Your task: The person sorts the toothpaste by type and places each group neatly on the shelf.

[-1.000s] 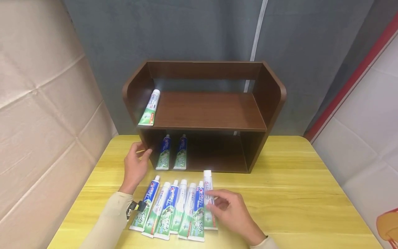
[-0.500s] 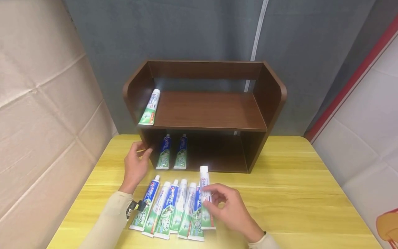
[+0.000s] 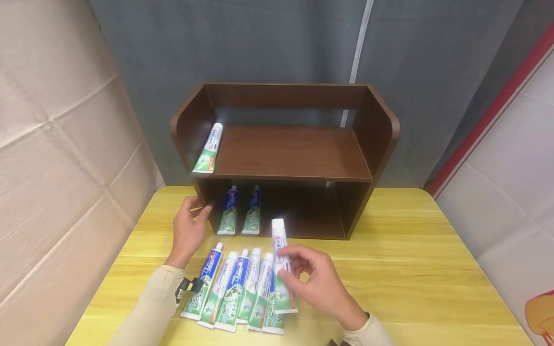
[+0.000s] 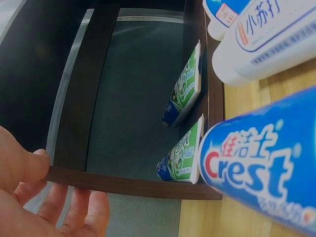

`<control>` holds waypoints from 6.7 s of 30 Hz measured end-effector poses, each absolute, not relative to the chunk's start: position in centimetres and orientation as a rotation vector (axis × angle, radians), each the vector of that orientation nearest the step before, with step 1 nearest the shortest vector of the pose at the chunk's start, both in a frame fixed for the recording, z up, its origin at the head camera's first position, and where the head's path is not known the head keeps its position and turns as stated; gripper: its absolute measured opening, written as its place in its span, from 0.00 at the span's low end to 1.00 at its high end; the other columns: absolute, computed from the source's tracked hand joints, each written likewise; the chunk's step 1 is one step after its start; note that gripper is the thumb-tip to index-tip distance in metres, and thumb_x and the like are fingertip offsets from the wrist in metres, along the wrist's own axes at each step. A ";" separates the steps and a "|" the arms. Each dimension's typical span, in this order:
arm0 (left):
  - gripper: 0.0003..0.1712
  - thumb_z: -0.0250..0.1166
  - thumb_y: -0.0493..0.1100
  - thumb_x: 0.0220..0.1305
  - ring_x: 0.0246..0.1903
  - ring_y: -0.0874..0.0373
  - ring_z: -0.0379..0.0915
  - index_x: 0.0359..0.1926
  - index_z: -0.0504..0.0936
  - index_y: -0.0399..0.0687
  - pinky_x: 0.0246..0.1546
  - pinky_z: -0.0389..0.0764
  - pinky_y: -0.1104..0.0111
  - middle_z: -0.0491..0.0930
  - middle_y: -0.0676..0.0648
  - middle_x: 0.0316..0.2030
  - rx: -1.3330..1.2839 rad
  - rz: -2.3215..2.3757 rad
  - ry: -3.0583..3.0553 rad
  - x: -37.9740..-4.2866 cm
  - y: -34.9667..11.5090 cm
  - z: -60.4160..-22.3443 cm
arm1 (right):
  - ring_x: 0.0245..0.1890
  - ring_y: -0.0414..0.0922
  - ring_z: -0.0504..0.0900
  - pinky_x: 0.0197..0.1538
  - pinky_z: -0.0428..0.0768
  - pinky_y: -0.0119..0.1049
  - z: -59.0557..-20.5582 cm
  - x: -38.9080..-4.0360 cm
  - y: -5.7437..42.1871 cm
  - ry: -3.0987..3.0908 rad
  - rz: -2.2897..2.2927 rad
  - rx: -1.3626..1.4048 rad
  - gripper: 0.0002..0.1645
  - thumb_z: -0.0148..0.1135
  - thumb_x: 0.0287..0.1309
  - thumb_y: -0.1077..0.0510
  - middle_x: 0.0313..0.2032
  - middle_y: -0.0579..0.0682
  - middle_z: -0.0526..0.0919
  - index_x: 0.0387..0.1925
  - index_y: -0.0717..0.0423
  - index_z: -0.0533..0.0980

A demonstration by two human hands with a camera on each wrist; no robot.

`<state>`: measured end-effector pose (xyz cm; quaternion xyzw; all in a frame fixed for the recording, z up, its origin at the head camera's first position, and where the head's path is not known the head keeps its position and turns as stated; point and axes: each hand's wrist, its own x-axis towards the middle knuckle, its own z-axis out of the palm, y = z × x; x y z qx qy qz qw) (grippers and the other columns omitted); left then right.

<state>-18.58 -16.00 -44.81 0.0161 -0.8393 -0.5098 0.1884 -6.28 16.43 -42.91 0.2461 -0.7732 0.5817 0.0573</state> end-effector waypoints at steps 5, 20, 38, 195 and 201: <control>0.17 0.64 0.40 0.77 0.57 0.37 0.82 0.62 0.75 0.42 0.61 0.84 0.45 0.81 0.37 0.54 0.049 -1.436 -2.365 -18.6 -16.0 -44.8 | 0.33 0.41 0.81 0.35 0.87 0.32 -41.7 -6.5 16.0 -2.263 1.788 0.820 0.21 0.71 0.62 0.70 0.41 0.53 0.86 0.56 0.56 0.82; 0.17 0.63 0.41 0.78 0.58 0.38 0.81 0.63 0.76 0.44 0.61 0.84 0.45 0.81 0.39 0.55 0.057 -1.446 -2.361 -18.6 -16.0 -44.9 | 0.32 0.44 0.83 0.34 0.90 0.36 -38.6 -7.4 14.6 -2.154 1.861 0.908 0.23 0.69 0.61 0.74 0.42 0.58 0.85 0.57 0.60 0.80; 0.18 0.63 0.42 0.78 0.59 0.38 0.81 0.64 0.75 0.46 0.61 0.84 0.44 0.80 0.40 0.56 0.072 -1.456 -2.372 -18.4 -15.8 -44.9 | 0.34 0.45 0.86 0.36 0.90 0.38 -35.2 -9.4 13.1 -2.231 1.770 0.858 0.22 0.71 0.63 0.69 0.44 0.54 0.87 0.57 0.56 0.82; 0.16 0.62 0.39 0.78 0.59 0.37 0.81 0.62 0.76 0.43 0.63 0.83 0.45 0.79 0.38 0.52 0.038 -1.467 -2.399 -19.4 -15.7 -45.4 | 0.40 0.49 0.85 0.45 0.88 0.29 -30.2 -19.3 14.0 -2.323 1.698 0.595 0.19 0.70 0.70 0.58 0.47 0.55 0.86 0.58 0.60 0.81; 0.16 0.61 0.39 0.79 0.60 0.38 0.80 0.62 0.75 0.43 0.64 0.82 0.46 0.79 0.38 0.52 0.048 -1.474 -2.417 -19.1 -15.7 -45.2 | 0.38 0.48 0.85 0.46 0.88 0.30 -31.6 -17.9 15.0 -2.287 1.738 0.570 0.17 0.70 0.70 0.58 0.47 0.55 0.86 0.56 0.60 0.82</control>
